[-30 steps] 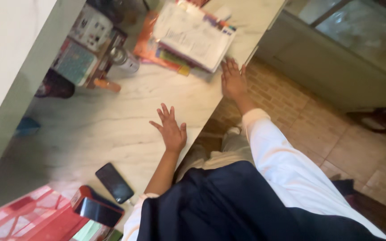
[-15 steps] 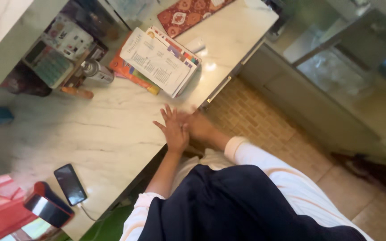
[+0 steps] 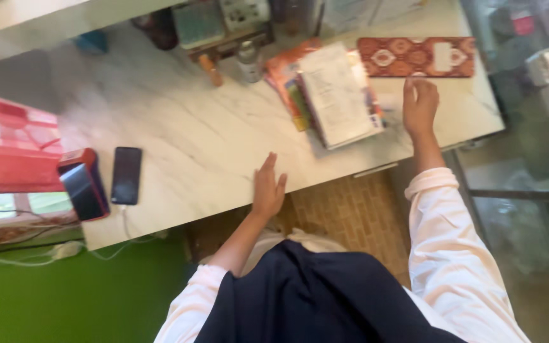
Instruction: The person organizes and cleans a desk by clearing and sorting books, notebooks, and mobile phones, wiping the tabletop with a wipe, and stowing items onto shelves underneath.
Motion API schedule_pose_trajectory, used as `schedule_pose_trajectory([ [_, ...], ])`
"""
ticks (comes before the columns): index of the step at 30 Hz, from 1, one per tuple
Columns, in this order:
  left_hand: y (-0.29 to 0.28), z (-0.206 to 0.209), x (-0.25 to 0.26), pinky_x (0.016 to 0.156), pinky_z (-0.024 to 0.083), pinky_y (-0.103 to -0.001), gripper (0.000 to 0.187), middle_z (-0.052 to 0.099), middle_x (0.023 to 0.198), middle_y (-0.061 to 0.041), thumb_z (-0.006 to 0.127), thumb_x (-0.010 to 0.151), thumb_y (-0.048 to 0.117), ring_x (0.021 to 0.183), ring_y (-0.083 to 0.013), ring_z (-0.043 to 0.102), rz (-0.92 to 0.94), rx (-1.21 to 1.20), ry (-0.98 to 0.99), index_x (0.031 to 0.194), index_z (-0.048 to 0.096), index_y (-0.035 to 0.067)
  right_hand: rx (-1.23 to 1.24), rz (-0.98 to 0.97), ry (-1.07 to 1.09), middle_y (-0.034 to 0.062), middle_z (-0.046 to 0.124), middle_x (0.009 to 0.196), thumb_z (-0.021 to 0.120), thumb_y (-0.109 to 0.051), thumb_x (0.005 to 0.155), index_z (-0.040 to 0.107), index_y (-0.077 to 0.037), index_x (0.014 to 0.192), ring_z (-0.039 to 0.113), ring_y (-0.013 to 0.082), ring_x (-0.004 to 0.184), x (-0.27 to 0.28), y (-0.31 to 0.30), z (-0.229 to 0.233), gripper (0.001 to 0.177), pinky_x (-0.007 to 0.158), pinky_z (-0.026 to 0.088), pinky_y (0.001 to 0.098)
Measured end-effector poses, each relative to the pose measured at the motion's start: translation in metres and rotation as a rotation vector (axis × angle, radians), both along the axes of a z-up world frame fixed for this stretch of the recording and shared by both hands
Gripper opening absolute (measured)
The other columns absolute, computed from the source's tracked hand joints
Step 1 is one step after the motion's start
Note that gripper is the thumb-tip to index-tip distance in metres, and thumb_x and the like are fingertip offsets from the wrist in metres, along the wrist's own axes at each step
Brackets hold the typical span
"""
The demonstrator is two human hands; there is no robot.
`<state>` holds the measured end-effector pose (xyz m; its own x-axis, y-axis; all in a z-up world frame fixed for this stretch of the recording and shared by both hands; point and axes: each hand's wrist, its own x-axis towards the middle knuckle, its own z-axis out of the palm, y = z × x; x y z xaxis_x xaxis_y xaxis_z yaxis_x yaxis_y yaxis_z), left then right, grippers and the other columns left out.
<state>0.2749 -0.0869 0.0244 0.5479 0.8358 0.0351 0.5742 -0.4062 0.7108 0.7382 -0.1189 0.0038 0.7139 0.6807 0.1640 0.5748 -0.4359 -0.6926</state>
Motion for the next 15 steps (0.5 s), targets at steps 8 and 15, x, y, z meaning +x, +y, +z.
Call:
schedule_pose_trajectory([
  [8,0.104,0.009,-0.029,0.121,0.031,-0.043,0.073,0.042,0.156,-0.028,0.048,0.104,0.047,0.146,-0.0395,0.040,-0.086,-0.245,-0.050,0.154,0.036,-0.005,-0.058,0.335,0.508,0.0164,0.048,0.152,0.083,-0.035,0.084,0.027,-0.003,0.161,0.049,0.0271,0.136,-0.091,0.090,0.086,0.100,0.111,0.040,0.0410],
  [15,0.118,-0.001,-0.004,0.122,0.030,-0.041,0.092,0.039,0.158,-0.030,0.055,0.099,0.061,0.150,-0.0376,0.038,-0.154,-0.437,-0.041,0.155,0.030,-0.007,-0.260,0.439,0.888,0.0070,0.064,0.135,0.080,-0.037,0.079,0.039,-0.009,0.159,0.062,0.0163,0.117,-0.063,0.089,0.098,0.094,0.092,0.052,0.0332],
])
